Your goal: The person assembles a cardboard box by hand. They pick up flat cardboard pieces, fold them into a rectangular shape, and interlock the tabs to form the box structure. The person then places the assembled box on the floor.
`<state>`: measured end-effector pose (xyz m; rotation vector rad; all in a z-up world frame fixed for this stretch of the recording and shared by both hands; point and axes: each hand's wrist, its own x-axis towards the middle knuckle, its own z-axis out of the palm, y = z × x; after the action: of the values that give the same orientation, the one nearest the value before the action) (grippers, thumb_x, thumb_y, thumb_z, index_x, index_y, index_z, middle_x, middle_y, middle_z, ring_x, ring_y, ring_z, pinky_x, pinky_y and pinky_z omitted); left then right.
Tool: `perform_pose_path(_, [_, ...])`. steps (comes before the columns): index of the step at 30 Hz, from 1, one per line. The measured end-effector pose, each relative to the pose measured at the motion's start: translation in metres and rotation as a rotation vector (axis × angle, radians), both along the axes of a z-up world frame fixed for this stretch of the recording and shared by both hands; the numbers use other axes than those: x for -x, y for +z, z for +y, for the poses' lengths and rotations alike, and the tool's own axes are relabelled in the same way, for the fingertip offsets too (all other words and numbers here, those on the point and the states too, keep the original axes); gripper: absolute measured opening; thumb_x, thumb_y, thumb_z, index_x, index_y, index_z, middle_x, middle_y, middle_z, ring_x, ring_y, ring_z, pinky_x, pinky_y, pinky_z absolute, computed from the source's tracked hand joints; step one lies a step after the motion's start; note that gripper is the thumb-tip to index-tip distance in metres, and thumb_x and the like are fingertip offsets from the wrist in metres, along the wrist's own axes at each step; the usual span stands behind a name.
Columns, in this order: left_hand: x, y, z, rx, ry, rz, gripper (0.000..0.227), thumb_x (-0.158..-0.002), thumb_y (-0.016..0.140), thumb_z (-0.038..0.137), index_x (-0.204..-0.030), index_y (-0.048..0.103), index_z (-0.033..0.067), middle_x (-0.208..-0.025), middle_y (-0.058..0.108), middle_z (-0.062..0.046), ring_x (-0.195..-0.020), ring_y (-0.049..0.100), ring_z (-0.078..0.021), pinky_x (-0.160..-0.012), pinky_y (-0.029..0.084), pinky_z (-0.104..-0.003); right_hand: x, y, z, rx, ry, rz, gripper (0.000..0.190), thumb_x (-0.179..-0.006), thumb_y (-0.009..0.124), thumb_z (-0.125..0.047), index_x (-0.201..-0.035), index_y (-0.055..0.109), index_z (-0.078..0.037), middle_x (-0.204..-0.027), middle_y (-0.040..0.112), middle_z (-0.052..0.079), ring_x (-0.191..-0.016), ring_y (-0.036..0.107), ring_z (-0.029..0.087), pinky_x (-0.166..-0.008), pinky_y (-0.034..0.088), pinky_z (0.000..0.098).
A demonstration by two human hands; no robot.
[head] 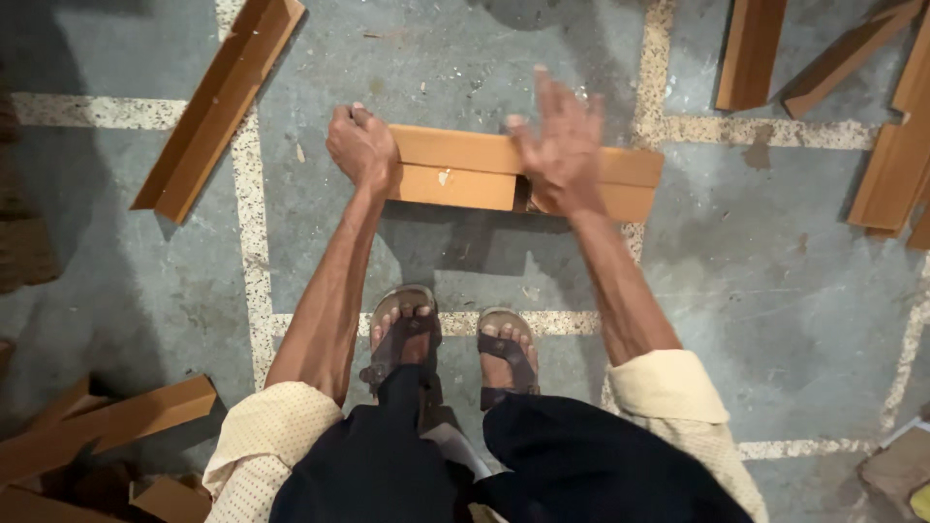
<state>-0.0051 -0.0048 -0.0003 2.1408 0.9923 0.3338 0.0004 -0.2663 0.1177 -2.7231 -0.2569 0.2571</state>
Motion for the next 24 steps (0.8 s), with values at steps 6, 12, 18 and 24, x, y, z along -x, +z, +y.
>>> perform_pose_path(6, [-0.001, 0.002, 0.001, 0.008, -0.03, 0.005, 0.026, -0.094, 0.059, 0.021, -0.085, 0.068, -0.0019, -0.085, 0.07, -0.026, -0.083, 0.065, -0.0475, -0.075, 0.047, -0.056, -0.008, -0.015, 0.012, 0.01, 0.014, 0.094, 0.076, -0.107, 0.021, -0.062, -0.164, 0.023, -0.011, -0.157, 0.043, 0.024, -0.145, 0.042, 0.038, -0.122, 0.017, 0.0612])
perform_pose_path(12, [-0.001, 0.001, 0.001, -0.004, -0.022, 0.013, 0.027, -0.094, 0.061, 0.023, -0.084, 0.067, -0.0018, -0.085, 0.07, -0.025, -0.083, 0.066, -0.0469, -0.075, 0.047, -0.056, -0.001, -0.01, -0.084, -0.012, -0.072, -0.062, 0.065, -0.111, 0.031, -0.052, -0.156, 0.04, -0.006, -0.15, 0.055, 0.025, -0.129, 0.054, 0.039, -0.12, 0.025, 0.0601])
perform_pose_path(18, [-0.001, 0.004, 0.001, -0.016, -0.014, 0.033, 0.026, -0.094, 0.062, 0.022, -0.085, 0.067, -0.0017, -0.086, 0.071, -0.025, -0.084, 0.066, -0.0468, -0.076, 0.048, -0.056, -0.012, -0.007, -0.092, 0.054, -0.252, 0.001, 0.063, -0.109, 0.042, -0.05, -0.151, 0.048, -0.003, -0.12, 0.07, 0.026, -0.11, 0.067, 0.043, -0.101, 0.045, 0.0539])
perform_pose_path(24, [0.0, -0.004, 0.002, -0.03, 0.001, 0.02, 0.022, -0.091, 0.063, 0.02, -0.088, 0.07, -0.0003, -0.087, 0.071, -0.025, -0.083, 0.068, -0.0458, -0.075, 0.049, -0.055, -0.004, 0.013, -0.082, -0.007, -0.282, 0.0, 0.055, -0.106, 0.043, -0.047, -0.14, 0.061, -0.006, -0.118, 0.072, 0.023, -0.108, 0.067, 0.044, -0.095, 0.05, 0.05])
